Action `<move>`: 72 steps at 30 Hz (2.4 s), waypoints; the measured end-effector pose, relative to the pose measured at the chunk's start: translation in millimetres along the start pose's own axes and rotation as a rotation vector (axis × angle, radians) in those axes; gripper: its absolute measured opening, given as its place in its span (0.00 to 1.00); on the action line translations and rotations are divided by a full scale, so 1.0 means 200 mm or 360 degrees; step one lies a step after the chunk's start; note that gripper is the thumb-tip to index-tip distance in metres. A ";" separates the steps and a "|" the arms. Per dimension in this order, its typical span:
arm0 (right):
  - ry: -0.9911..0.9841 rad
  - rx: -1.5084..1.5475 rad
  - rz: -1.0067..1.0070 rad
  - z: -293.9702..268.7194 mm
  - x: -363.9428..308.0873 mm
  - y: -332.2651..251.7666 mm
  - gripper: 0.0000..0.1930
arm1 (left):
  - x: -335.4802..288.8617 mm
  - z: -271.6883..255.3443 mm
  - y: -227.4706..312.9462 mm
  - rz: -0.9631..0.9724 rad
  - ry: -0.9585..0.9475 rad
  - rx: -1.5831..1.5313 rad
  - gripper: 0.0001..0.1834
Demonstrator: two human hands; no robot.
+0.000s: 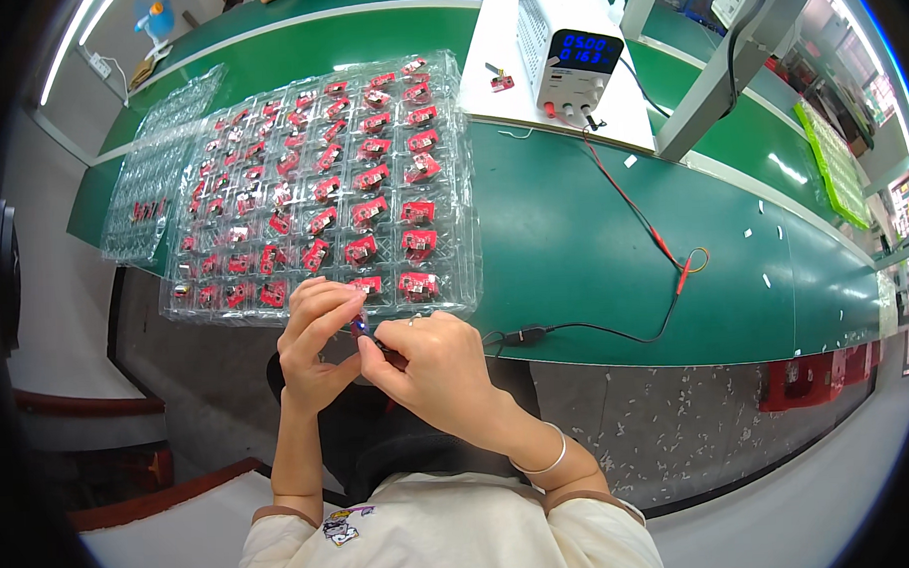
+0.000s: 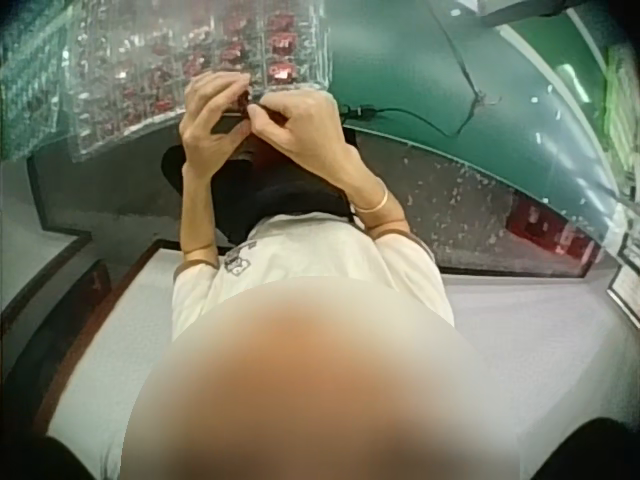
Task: The person tests small electronic components by hand, using test probes connected to a DC power supply.
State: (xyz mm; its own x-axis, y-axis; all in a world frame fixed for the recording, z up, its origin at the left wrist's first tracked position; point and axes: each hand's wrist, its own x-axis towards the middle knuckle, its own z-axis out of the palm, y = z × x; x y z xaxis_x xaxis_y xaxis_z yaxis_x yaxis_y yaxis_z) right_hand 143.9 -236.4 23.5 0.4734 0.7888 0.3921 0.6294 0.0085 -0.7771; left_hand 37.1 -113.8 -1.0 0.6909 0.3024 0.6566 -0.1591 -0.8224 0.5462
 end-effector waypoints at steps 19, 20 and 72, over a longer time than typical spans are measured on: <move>-0.0018 0.0184 -0.0035 -0.05 0.01 -0.05 0.10 | -0.04 -0.18 -0.18 -0.0235 0.0351 0.0064 0.26; -0.0021 0.0181 -0.0001 -0.04 0.01 -0.06 0.11 | -0.05 -0.19 -0.18 -0.0241 0.0357 0.0058 0.25; -0.0116 0.0388 0.0046 0.09 0.04 0.00 0.10 | -0.07 0.01 0.07 -0.0796 0.0479 -0.0554 0.20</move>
State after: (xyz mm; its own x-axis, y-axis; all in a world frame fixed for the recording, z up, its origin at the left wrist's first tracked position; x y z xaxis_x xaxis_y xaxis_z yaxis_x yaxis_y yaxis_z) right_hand 136.7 -219.5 17.5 0.4375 0.8332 0.3383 0.4449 0.1264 -0.8866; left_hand 27.1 -130.1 -4.5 0.5223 0.7683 0.3701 -0.1243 -0.3608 0.9243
